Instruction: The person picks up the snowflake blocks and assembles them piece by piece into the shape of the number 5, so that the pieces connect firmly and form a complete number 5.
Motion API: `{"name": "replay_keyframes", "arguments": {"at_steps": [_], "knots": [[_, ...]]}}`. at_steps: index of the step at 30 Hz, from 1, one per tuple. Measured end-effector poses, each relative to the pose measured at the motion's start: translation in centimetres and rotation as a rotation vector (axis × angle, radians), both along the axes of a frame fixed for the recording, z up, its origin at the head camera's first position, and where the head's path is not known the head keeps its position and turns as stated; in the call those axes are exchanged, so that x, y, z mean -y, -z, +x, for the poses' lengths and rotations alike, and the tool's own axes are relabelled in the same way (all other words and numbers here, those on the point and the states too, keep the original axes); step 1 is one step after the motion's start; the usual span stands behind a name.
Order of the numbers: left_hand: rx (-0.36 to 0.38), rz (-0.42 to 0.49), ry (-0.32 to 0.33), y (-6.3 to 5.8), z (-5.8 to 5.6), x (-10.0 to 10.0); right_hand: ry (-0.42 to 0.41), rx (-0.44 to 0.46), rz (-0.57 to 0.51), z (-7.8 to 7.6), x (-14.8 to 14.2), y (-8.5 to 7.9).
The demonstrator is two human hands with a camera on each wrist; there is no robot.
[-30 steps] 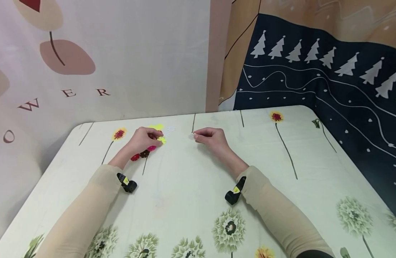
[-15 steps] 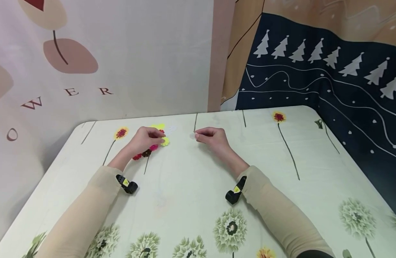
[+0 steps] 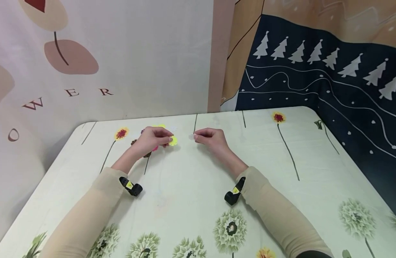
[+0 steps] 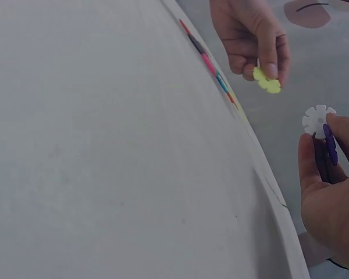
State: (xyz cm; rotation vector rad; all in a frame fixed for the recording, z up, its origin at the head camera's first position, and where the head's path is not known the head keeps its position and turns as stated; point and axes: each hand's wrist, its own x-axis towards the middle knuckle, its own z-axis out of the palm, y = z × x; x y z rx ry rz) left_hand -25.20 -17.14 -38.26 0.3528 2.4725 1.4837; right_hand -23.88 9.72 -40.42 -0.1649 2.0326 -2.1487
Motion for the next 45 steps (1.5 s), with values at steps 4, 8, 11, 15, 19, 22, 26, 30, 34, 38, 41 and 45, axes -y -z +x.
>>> {"name": "replay_keyframes", "arguments": {"at_steps": [4,8,11,15,19,22,26,30,34,38,41,45], "knots": [[0.016,0.051,0.008,-0.3,0.1,-0.7,-0.002,0.004,0.016,0.0,0.0,0.1],[0.053,0.101,-0.005,-0.5,0.1,-1.3,0.001,-0.006,0.011,0.2,0.2,0.1],[0.076,0.128,-0.007,-0.6,0.2,-1.7,0.001,-0.016,0.008,0.2,0.3,0.2],[0.088,0.141,-0.005,-0.6,0.2,-2.0,-0.006,-0.021,0.032,0.3,0.4,0.3],[0.094,0.147,0.004,-0.6,0.3,-2.2,-0.014,-0.017,0.067,0.4,0.5,0.2],[0.099,0.159,0.016,-0.6,0.4,-2.4,-0.014,-0.021,0.082,0.5,0.5,0.1],[0.104,0.161,0.025,-0.7,0.5,-2.7,-0.019,-0.038,0.108,0.5,0.4,0.0],[0.109,0.149,0.033,-0.7,0.5,-2.7,-0.031,-0.06,0.151,0.5,0.2,0.1],[0.117,0.146,0.044,-0.7,0.5,-2.6,-0.05,-0.08,0.172,0.4,0.0,0.1],[0.125,0.151,0.062,-0.7,0.5,-2.5,-0.066,-0.098,0.183,0.4,-0.1,0.0],[0.138,0.159,0.07,-0.8,0.6,-2.6,-0.07,-0.114,0.196,0.4,-0.1,0.0],[0.165,0.183,0.064,-0.8,0.6,-2.8,-0.073,-0.132,0.204,0.4,-0.1,0.0]]}}
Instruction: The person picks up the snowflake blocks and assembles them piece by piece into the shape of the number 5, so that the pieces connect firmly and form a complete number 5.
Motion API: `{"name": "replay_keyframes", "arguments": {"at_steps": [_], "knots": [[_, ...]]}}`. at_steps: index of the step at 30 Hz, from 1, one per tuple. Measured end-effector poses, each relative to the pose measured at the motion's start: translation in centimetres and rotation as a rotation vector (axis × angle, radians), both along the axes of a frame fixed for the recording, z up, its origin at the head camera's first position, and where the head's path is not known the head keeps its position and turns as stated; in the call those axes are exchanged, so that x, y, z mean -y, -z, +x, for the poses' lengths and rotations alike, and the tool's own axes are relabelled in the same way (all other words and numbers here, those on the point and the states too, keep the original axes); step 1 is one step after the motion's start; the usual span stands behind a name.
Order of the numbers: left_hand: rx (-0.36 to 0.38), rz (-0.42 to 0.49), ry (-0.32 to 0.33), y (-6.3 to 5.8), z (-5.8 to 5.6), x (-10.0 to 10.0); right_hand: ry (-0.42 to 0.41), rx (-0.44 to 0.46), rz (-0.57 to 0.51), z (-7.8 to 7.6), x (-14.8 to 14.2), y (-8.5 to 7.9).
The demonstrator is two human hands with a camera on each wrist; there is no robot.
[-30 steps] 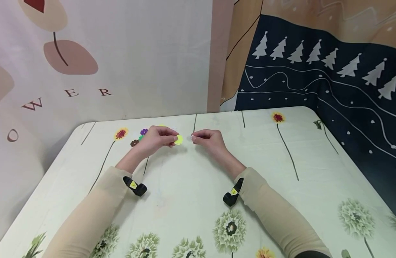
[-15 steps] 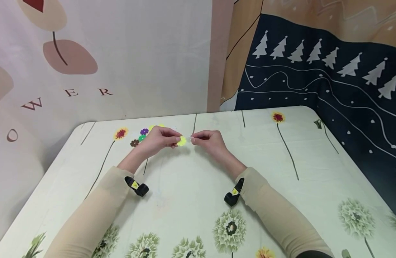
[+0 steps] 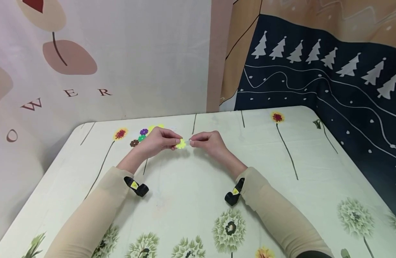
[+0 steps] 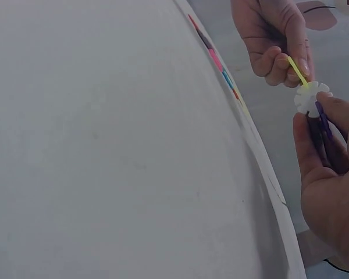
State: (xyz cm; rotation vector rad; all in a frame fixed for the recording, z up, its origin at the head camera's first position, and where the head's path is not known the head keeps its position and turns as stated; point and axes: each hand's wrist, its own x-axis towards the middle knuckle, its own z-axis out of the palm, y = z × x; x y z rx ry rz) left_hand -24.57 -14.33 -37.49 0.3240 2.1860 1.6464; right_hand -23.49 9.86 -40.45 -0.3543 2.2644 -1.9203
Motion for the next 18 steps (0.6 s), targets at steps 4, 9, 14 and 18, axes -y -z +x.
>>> {"name": "replay_keyframes", "arguments": {"at_steps": [4,9,14,18], "knots": [[0.016,0.029,-0.011,0.15,-0.08,-0.05,-0.01,-0.023,-0.012,0.04,0.1,0.06],[-0.006,0.034,-0.02,0.27,0.03,-0.17,-0.016,-0.052,-0.016,0.04,0.09,0.25],[-0.004,0.047,-0.027,0.35,0.03,-0.36,-0.027,-0.078,-0.035,0.0,-0.01,0.32],[0.014,0.068,-0.041,0.18,0.17,-0.52,-0.022,-0.093,-0.049,-0.01,0.08,0.21]]}}
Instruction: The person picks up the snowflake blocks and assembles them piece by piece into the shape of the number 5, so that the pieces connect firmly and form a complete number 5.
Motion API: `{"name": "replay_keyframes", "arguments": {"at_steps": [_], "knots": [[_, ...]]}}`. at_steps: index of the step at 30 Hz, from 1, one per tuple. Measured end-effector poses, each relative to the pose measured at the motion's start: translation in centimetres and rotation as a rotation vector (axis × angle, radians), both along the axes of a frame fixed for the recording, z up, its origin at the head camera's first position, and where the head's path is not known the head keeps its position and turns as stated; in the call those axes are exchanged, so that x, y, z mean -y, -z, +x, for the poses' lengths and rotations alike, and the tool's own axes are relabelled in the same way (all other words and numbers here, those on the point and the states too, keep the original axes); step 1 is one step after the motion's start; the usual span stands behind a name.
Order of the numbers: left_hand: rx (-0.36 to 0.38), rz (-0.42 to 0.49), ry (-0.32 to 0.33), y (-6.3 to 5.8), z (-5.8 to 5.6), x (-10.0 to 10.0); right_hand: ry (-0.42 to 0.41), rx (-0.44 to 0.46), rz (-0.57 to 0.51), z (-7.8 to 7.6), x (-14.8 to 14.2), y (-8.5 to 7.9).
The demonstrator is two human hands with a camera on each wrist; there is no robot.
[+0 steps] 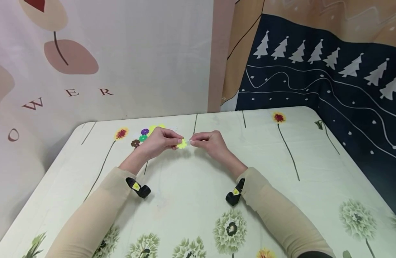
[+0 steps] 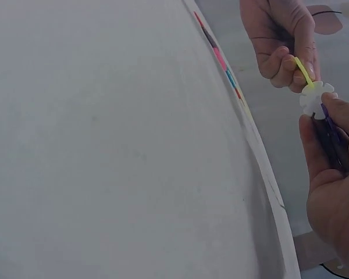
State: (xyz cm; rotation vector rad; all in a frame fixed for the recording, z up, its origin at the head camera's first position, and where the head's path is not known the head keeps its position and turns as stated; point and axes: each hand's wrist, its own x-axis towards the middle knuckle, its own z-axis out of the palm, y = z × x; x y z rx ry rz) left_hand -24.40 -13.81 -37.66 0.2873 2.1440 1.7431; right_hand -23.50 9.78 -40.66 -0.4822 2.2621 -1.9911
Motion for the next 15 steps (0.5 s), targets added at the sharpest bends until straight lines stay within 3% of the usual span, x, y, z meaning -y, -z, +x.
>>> {"name": "replay_keyframes", "arguments": {"at_steps": [15], "knots": [[0.054,0.108,-0.154,-0.4,0.4,-1.2,0.083,-0.071,-0.043,0.2,0.5,-0.3]]}}
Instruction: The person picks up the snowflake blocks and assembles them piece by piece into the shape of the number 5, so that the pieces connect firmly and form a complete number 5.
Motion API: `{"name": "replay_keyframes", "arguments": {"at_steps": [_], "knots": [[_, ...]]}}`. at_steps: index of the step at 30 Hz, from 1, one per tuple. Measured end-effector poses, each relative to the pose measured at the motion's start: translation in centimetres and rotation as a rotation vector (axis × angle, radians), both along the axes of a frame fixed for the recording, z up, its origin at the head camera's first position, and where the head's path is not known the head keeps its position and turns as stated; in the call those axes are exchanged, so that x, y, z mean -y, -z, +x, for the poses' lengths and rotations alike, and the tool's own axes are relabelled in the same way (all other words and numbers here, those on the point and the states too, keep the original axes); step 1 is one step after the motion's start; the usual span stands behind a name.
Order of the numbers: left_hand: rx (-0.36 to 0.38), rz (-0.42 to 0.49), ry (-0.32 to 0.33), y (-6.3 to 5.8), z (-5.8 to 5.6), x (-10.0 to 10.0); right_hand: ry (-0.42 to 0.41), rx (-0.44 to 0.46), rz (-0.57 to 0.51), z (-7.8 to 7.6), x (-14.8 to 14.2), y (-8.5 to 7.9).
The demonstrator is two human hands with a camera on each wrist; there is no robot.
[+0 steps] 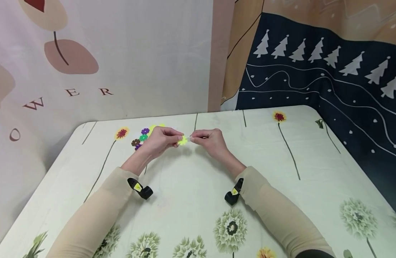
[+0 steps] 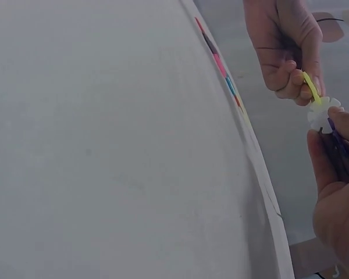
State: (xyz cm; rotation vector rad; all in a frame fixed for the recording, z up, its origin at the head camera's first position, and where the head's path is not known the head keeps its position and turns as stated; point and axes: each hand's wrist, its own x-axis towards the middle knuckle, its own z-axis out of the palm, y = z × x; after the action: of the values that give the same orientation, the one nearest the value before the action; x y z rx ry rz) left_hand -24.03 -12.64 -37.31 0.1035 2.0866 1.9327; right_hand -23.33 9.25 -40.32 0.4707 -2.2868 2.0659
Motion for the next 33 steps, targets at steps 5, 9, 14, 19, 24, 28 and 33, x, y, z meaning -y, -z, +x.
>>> {"name": "replay_keyframes", "arguments": {"at_steps": [5,9,14,19,24,28,33], "knots": [[0.027,0.041,-0.01,-0.06,-0.02,-0.26,0.014,-0.007,-0.013,-0.08,-0.05,0.05],[0.029,0.023,-0.004,-0.25,-0.17,-0.26,-0.003,-0.014,-0.01,-0.18,-0.14,-0.14],[0.038,-0.008,0.016,-0.39,-0.37,-0.17,-0.024,-0.02,0.01,-0.28,-0.21,-0.32],[0.058,-0.006,0.033,-0.47,-0.38,-0.23,-0.039,-0.044,0.025,-0.32,-0.24,-0.31],[0.076,-0.012,0.03,-0.51,-0.27,-0.25,-0.053,-0.052,0.039,-0.31,-0.22,-0.3],[0.087,-0.014,0.021,-0.35,-0.24,-0.23,-0.056,-0.06,0.044,-0.34,-0.26,-0.2],[0.084,0.008,0.027,-0.16,-0.18,-0.22,-0.051,-0.068,0.029,-0.46,-0.36,-0.18]]}}
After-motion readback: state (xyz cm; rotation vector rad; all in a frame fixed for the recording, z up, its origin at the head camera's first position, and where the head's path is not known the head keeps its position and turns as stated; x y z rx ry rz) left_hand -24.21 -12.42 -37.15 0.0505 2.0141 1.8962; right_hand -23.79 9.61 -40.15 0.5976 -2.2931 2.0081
